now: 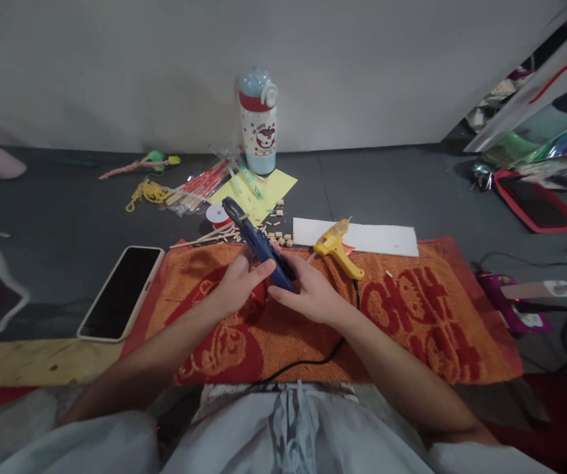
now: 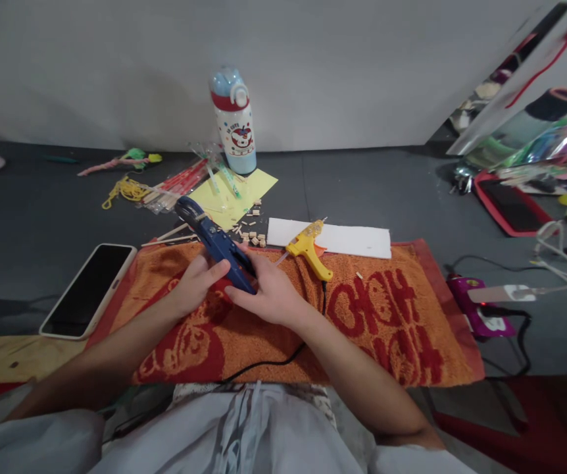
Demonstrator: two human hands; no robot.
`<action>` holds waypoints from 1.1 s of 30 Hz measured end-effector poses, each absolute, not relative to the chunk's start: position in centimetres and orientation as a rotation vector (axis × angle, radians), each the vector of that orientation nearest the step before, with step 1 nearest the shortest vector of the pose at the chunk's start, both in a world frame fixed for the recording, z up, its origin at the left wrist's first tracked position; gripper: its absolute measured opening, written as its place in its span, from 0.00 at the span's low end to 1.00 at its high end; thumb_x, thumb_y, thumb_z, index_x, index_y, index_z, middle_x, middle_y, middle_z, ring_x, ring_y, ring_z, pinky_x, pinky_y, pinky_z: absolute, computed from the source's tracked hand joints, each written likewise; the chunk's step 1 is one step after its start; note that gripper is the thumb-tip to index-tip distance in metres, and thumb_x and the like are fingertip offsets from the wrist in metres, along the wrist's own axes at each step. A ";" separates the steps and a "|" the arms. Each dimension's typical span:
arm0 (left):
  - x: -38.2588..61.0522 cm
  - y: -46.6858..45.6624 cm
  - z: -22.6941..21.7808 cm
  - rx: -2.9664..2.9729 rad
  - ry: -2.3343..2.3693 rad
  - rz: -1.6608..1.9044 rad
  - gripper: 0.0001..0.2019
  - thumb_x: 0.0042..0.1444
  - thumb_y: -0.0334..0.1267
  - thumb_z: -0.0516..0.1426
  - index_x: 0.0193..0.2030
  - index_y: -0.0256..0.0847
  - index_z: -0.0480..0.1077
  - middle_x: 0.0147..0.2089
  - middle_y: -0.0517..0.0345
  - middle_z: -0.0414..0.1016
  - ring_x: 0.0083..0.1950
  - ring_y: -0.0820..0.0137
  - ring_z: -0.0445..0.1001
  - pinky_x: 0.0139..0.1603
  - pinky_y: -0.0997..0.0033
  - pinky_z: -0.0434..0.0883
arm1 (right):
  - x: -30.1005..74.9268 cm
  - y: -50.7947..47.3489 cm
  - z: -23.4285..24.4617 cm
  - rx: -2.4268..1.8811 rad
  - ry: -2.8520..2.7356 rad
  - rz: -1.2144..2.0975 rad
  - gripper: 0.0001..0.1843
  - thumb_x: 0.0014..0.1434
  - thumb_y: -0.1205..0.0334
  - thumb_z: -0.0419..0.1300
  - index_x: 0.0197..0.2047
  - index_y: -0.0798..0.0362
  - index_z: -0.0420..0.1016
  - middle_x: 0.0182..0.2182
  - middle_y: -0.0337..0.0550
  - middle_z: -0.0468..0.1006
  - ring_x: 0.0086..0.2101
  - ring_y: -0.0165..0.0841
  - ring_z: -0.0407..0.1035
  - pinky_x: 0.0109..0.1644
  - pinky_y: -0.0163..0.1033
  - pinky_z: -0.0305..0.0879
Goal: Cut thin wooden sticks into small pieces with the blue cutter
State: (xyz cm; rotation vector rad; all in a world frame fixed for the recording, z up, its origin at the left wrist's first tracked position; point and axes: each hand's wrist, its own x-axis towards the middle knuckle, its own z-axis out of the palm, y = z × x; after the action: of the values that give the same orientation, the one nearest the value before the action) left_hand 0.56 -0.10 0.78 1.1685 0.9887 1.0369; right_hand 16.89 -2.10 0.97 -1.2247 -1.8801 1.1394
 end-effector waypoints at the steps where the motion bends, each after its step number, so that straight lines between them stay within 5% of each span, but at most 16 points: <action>1: 0.6 -0.1 0.7 1.175 1.004 1.042 0.25 0.46 0.53 0.63 0.45 0.38 0.69 0.46 0.51 0.72 0.51 0.62 0.70 0.57 0.59 0.65 | 16.9 -2.1 1.1 -1.243 -1.899 1.129 0.31 0.53 0.51 0.60 0.57 0.58 0.63 0.49 0.55 0.74 0.43 0.43 0.71 0.46 0.48 0.68; 7: 0.9 0.0 0.7 1.204 1.014 1.026 0.26 0.45 0.56 0.62 0.45 0.39 0.68 0.44 0.52 0.73 0.49 0.62 0.71 0.54 0.60 0.67 | 16.6 -2.0 1.6 -1.377 -1.893 1.130 0.28 0.50 0.51 0.61 0.51 0.60 0.68 0.39 0.51 0.78 0.33 0.40 0.72 0.38 0.45 0.68; 12: 0.6 0.6 1.0 1.378 1.010 0.998 0.27 0.52 0.60 0.54 0.49 0.39 0.67 0.48 0.50 0.73 0.52 0.62 0.70 0.56 0.60 0.65 | 16.8 -1.7 1.7 -1.422 -1.817 1.102 0.27 0.50 0.52 0.61 0.51 0.57 0.68 0.41 0.49 0.78 0.37 0.39 0.72 0.40 0.43 0.67; 18: -1.0 1.0 1.5 1.935 1.325 0.937 0.16 0.59 0.48 0.50 0.46 0.39 0.68 0.43 0.51 0.73 0.42 0.66 0.71 0.47 0.63 0.67 | 17.7 -1.1 1.8 -1.580 -1.765 0.994 0.23 0.50 0.48 0.61 0.44 0.56 0.70 0.32 0.45 0.77 0.30 0.37 0.70 0.33 0.40 0.65; 22: -2.0 1.5 1.8 2.113 1.457 1.219 0.09 0.56 0.42 0.54 0.41 0.42 0.69 0.41 0.50 0.71 0.47 0.62 0.68 0.53 0.61 0.63 | 18.0 -1.0 1.8 -1.614 -1.806 0.949 0.25 0.50 0.47 0.61 0.46 0.56 0.69 0.34 0.47 0.78 0.33 0.40 0.71 0.35 0.42 0.66; 27: -3.4 3.1 2.0 2.137 1.524 1.299 0.12 0.56 0.43 0.55 0.46 0.44 0.68 0.50 0.47 0.68 0.56 0.57 0.62 0.61 0.57 0.53 | 17.8 -1.2 1.9 -1.607 -1.897 0.900 0.26 0.49 0.49 0.63 0.48 0.55 0.69 0.40 0.51 0.78 0.39 0.44 0.73 0.42 0.46 0.67; 33: -4.9 5.0 1.9 2.120 1.466 1.075 0.11 0.56 0.46 0.53 0.37 0.41 0.71 0.38 0.52 0.73 0.45 0.60 0.68 0.54 0.59 0.59 | 17.9 -1.3 1.9 -1.541 -2.002 0.848 0.31 0.49 0.48 0.62 0.52 0.58 0.67 0.45 0.55 0.76 0.44 0.49 0.71 0.48 0.51 0.66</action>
State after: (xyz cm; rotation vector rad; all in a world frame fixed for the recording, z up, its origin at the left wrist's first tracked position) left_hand -4.88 4.95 1.88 2.1204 1.4656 1.0749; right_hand 17.90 -1.27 1.88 -1.5412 -2.0020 0.8479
